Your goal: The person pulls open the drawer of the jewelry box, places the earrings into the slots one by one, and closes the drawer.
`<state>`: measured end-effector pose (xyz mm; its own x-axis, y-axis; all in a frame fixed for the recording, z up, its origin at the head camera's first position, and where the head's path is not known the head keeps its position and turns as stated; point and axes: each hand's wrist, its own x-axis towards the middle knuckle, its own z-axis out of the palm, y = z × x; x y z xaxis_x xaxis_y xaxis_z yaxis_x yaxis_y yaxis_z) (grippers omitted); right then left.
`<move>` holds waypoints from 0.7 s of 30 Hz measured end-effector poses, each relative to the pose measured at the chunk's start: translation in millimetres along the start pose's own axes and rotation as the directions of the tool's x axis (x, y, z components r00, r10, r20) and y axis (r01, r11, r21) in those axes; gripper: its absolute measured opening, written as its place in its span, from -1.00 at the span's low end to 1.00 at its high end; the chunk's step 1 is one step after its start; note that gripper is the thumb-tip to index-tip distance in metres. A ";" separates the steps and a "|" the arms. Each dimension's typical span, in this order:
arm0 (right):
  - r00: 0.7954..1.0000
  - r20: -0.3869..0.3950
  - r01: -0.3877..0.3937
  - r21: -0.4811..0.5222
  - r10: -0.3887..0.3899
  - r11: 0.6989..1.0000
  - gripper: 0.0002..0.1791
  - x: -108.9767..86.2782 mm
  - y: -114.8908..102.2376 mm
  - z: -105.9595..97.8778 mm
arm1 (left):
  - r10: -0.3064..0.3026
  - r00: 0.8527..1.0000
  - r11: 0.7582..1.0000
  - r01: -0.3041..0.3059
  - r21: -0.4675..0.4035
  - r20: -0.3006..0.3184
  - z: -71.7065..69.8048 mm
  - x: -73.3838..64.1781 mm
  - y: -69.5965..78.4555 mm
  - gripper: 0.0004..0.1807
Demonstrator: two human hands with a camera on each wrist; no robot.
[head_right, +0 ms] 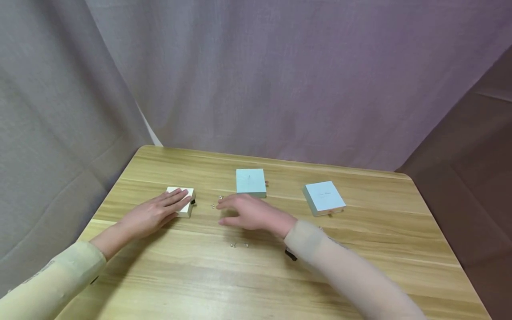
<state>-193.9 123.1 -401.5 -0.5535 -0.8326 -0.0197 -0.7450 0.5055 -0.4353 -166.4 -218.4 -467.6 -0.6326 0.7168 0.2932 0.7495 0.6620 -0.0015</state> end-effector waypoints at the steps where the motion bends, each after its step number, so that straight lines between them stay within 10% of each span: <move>1: 1.000 0.001 0.002 -0.004 -0.002 1.000 -0.47 2.7 -0.2 0.9 | 0.000 1.000 1.000 0.000 0.003 0.002 0.2 0.2 -0.2 -0.36; 21: 1.000 -0.003 -0.019 0.020 0.020 1.000 -0.52 58.4 1.9 12.3 | 0.045 0.999 0.999 -0.044 0.027 -0.006 0.5 1.7 -8.5 -0.36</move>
<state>-223.1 72.7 -414.5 -0.5692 -0.8218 -0.0250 -0.7266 0.5170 -0.4525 -174.0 -222.7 -467.5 -0.5974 0.7444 0.2983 0.7712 0.6352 -0.0408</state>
